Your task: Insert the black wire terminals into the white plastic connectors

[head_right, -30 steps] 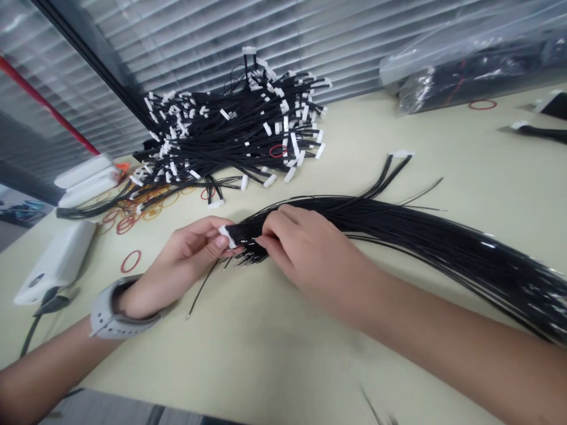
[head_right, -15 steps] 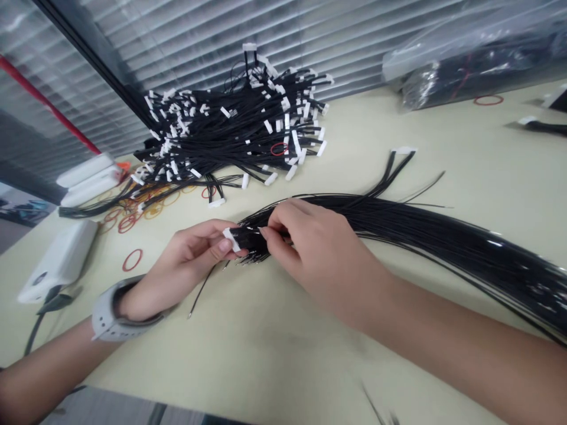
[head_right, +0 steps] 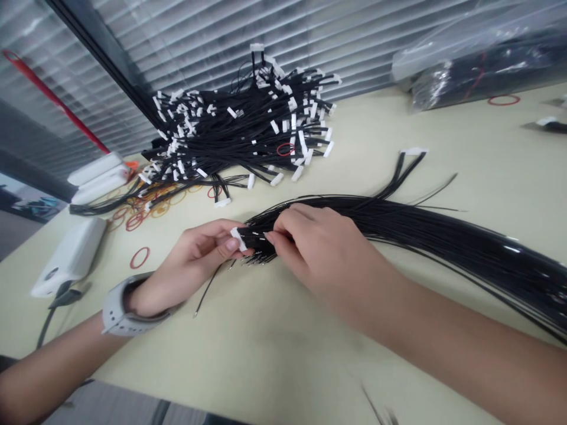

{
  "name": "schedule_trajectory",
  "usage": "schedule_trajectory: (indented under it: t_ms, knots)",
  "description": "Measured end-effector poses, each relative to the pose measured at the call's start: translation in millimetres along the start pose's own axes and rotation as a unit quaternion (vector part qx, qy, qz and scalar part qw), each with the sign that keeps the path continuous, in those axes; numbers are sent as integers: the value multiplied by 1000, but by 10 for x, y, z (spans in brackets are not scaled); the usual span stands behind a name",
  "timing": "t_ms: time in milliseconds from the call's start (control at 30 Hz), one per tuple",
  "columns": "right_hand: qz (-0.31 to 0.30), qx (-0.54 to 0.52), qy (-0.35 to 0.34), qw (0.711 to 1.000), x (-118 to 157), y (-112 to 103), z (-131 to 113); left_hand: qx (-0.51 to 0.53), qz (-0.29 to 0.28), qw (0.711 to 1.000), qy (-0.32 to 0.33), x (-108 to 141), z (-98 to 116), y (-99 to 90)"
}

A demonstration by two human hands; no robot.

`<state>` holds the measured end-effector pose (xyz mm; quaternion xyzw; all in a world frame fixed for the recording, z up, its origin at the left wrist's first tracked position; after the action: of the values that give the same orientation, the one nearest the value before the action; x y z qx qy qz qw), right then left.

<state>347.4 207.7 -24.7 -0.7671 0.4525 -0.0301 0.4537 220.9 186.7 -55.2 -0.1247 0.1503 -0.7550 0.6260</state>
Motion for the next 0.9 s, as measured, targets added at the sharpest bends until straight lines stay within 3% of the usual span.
schedule_trajectory:
  t_ms: [467, 767, 900]
  knots:
    - [-17, 27, -13, 999, 5, 60, 37, -28, -14, 999, 12, 18, 22, 36]
    - [-39, 66, -123, 990, 28, 156, -146, -81, -37, 996, 13, 39, 19, 94]
    - [-45, 87, -135, 986, 35, 181, -176, -92, -40, 995, 8, 47, 21, 107]
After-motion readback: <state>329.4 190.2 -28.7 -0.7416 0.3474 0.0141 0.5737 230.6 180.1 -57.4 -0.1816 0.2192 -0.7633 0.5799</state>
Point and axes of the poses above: each hand's wrist, its own x-axis away from the middle knuckle, its own y-axis out of the palm, z = x × y, the point moved 9 cm from there along -x, towards the middle knuckle, and after that the axes turned 7 degrees about -x, right-handed, at the moved point
